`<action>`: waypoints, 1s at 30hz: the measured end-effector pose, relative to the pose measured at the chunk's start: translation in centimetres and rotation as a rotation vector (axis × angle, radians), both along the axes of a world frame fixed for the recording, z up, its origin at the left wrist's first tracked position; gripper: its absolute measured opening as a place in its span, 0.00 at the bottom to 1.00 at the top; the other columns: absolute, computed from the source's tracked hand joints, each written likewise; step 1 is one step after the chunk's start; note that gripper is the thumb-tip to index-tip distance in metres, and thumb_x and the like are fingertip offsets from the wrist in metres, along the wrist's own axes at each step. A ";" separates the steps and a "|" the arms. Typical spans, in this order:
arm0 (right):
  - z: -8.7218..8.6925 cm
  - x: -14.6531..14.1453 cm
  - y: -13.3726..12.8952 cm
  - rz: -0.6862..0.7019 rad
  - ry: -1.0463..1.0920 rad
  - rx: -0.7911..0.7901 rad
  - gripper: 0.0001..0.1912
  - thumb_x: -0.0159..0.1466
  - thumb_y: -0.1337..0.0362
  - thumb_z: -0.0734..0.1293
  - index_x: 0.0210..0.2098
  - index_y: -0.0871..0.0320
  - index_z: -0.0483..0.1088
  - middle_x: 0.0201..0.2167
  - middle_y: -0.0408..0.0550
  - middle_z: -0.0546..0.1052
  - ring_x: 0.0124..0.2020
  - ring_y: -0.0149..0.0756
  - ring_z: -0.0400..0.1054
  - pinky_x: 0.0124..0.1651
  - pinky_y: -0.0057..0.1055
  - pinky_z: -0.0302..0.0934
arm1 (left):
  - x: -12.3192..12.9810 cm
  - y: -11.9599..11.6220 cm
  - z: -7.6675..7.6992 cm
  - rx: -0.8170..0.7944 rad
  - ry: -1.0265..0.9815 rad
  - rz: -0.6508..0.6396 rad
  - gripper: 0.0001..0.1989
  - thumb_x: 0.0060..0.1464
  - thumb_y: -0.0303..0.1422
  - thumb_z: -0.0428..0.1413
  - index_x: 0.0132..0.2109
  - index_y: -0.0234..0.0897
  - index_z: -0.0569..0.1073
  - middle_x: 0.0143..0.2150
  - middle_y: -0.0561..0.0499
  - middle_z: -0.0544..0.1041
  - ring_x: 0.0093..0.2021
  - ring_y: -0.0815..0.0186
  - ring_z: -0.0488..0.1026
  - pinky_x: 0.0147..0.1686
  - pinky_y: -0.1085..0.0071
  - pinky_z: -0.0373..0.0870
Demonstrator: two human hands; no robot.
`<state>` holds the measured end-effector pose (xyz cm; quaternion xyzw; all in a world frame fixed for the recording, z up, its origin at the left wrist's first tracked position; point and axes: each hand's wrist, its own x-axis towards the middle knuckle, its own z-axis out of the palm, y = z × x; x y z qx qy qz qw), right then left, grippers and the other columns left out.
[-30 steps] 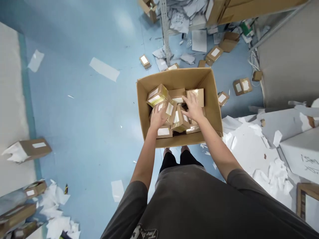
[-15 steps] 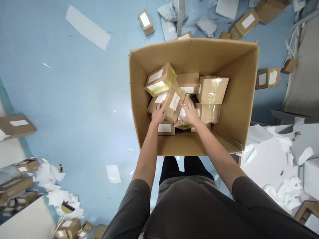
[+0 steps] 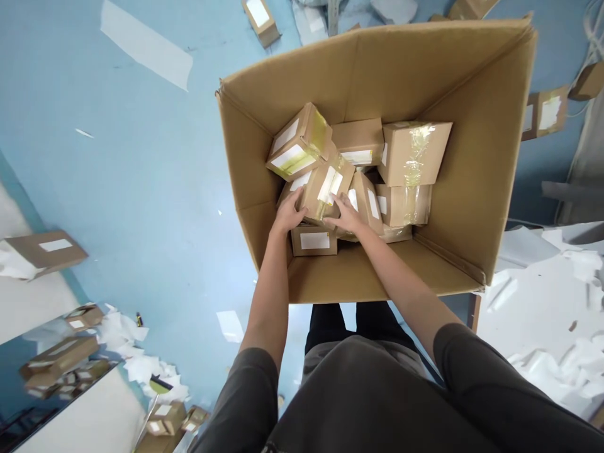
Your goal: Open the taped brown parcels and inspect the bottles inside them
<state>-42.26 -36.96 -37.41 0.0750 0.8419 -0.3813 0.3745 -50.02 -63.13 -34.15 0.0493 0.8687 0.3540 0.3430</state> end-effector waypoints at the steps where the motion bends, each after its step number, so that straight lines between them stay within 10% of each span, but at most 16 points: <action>1: -0.2 0.2 -0.5 0.007 0.001 -0.006 0.63 0.62 0.38 0.78 0.85 0.43 0.43 0.85 0.57 0.33 0.83 0.69 0.41 0.77 0.65 0.50 | -0.5 -0.1 -0.6 -0.020 -0.064 0.045 0.41 0.68 0.49 0.57 0.81 0.37 0.60 0.82 0.43 0.61 0.81 0.51 0.57 0.79 0.57 0.53; 7: -1.5 -0.2 -2.3 0.021 0.143 -0.006 0.72 0.55 0.33 0.81 0.85 0.38 0.37 0.84 0.47 0.20 0.83 0.73 0.23 0.78 0.71 0.42 | -4.4 -0.3 -5.7 -0.176 -0.280 0.300 0.38 0.73 0.58 0.46 0.80 0.42 0.63 0.77 0.43 0.69 0.76 0.50 0.66 0.75 0.52 0.61; 11: -1.5 -1.4 -2.8 0.065 0.252 -0.078 0.76 0.55 0.35 0.82 0.84 0.35 0.28 0.84 0.44 0.17 0.84 0.70 0.22 0.79 0.72 0.39 | -5.2 0.0 -6.0 -0.273 -0.323 0.288 0.43 0.69 0.61 0.51 0.81 0.44 0.61 0.78 0.39 0.67 0.75 0.42 0.66 0.73 0.49 0.62; 16: 1.1 -0.5 -2.8 -0.005 0.264 -0.107 0.77 0.56 0.41 0.83 0.84 0.38 0.25 0.84 0.50 0.21 0.84 0.66 0.24 0.79 0.70 0.44 | -2.8 2.0 -1.6 -0.395 -0.326 0.258 0.51 0.64 0.67 0.50 0.83 0.45 0.54 0.82 0.35 0.56 0.79 0.36 0.59 0.74 0.48 0.59; 23: 5.6 2.0 -1.5 -0.086 0.333 -0.072 0.64 0.59 0.51 0.82 0.84 0.44 0.46 0.85 0.54 0.33 0.84 0.63 0.36 0.78 0.60 0.54 | 2.2 5.4 6.2 -0.390 -0.106 0.209 0.45 0.61 0.66 0.55 0.79 0.55 0.63 0.79 0.41 0.59 0.75 0.34 0.59 0.72 0.43 0.60; 30: 14.3 6.9 2.2 0.013 0.361 0.111 0.58 0.61 0.49 0.81 0.82 0.46 0.52 0.84 0.58 0.40 0.83 0.65 0.43 0.76 0.62 0.59 | 8.8 6.7 13.6 -0.320 0.053 0.139 0.41 0.64 0.64 0.57 0.77 0.54 0.68 0.81 0.41 0.55 0.74 0.27 0.58 0.70 0.34 0.61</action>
